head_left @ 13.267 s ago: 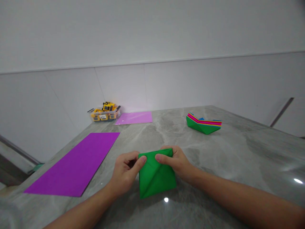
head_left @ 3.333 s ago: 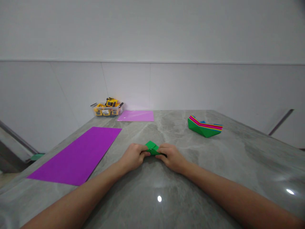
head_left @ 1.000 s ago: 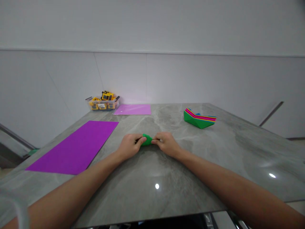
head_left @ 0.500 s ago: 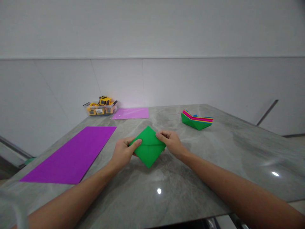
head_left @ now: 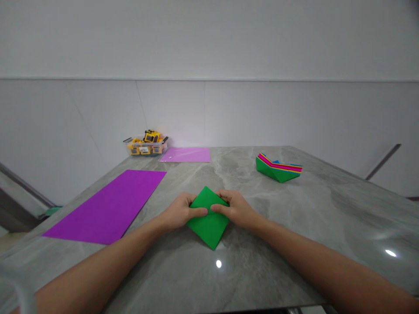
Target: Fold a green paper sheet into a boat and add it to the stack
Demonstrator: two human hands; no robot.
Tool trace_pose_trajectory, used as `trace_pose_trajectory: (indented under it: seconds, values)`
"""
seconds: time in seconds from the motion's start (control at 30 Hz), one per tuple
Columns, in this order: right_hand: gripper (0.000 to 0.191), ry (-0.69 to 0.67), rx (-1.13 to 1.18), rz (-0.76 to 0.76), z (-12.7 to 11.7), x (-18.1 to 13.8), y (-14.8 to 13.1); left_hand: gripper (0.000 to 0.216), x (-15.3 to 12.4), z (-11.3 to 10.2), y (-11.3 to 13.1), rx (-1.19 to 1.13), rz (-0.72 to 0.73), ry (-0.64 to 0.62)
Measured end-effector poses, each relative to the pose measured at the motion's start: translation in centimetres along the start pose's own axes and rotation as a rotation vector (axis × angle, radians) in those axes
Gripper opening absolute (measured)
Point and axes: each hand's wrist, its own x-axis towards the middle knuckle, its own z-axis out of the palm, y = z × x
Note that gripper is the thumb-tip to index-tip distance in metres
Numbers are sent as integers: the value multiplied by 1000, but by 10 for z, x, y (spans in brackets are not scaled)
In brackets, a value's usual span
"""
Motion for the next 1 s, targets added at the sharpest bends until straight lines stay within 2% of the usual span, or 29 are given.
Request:
trace_pose_trajectory:
  seconds: [0.2, 0.37, 0.5, 0.6, 0.67, 0.83, 1.0]
  values:
    - [24, 9, -216, -68, 1, -2, -3, 23, -4, 1, 5, 125, 63, -23]
    - [32, 66, -291, -106, 6, -1, -9, 29, -11, 10, 11, 107, -34, -79]
    - [37, 95, -295, -117, 9, 1, -9, 47, -12, 17, 8, 117, -137, -176]
    - [40, 122, -337, -107, 10, 3, -7, 69, -9, 19, 4, 112, -139, -140]
    - [41, 135, -365, -103, 10, 4, -6, 75, -7, 18, 2, 90, -118, -97]
    - [42, 141, -401, -97, 10, 5, -7, 70, -6, 17, -1, 77, -76, -89]
    - [41, 188, -450, -102, 9, 5, -4, 49, -2, 12, -5, 61, 33, -100]
